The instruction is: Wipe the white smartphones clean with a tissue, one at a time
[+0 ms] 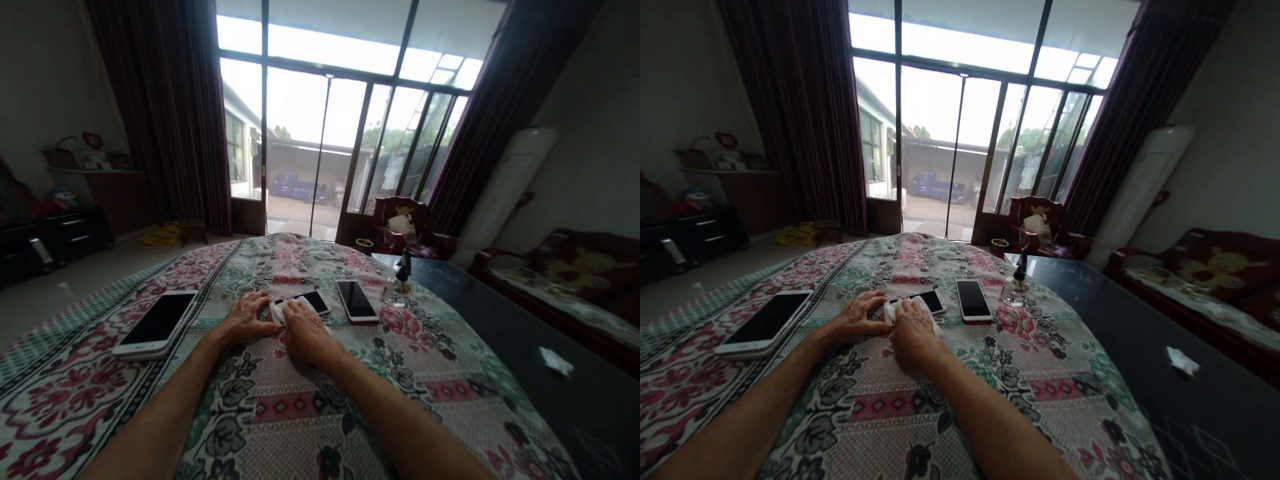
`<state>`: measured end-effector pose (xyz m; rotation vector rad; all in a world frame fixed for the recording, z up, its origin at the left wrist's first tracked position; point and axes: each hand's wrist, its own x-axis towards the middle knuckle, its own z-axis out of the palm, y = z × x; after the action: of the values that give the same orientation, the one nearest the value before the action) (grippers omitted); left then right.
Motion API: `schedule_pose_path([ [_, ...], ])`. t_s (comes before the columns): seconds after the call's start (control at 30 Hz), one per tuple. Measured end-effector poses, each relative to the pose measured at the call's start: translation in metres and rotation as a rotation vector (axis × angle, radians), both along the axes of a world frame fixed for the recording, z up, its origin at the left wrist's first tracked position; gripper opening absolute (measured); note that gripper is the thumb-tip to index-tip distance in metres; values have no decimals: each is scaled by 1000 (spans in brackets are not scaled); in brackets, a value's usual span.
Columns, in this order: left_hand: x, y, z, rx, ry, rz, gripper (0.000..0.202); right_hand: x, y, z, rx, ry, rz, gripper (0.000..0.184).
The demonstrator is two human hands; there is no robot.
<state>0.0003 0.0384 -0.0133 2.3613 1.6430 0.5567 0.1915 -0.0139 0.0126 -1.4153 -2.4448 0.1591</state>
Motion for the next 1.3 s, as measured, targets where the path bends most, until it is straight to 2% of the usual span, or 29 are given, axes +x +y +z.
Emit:
schedule_pose_path([
  [0.13,1,-2,2,-10,3,1,74,19,15,3,-40,-45,-202,51],
  [0.23,2,-2,4,-15,11,5,72,29,24,0,-24,-28,-293,52],
  [0.47,2,-1,5,-28,23,12,74,32,30,-9,51,10,-358,53],
  [0.57,1,0,5,-16,15,1,74,29,29,-9,36,5,-360,52],
  [0.8,1,0,4,2,15,-19,72,19,24,-9,32,40,-254,51],
  [1.07,1,0,6,-10,59,-9,73,9,23,-11,68,102,-47,42],
  [1.3,0,1,2,2,61,8,77,1,29,-20,149,255,154,39],
])
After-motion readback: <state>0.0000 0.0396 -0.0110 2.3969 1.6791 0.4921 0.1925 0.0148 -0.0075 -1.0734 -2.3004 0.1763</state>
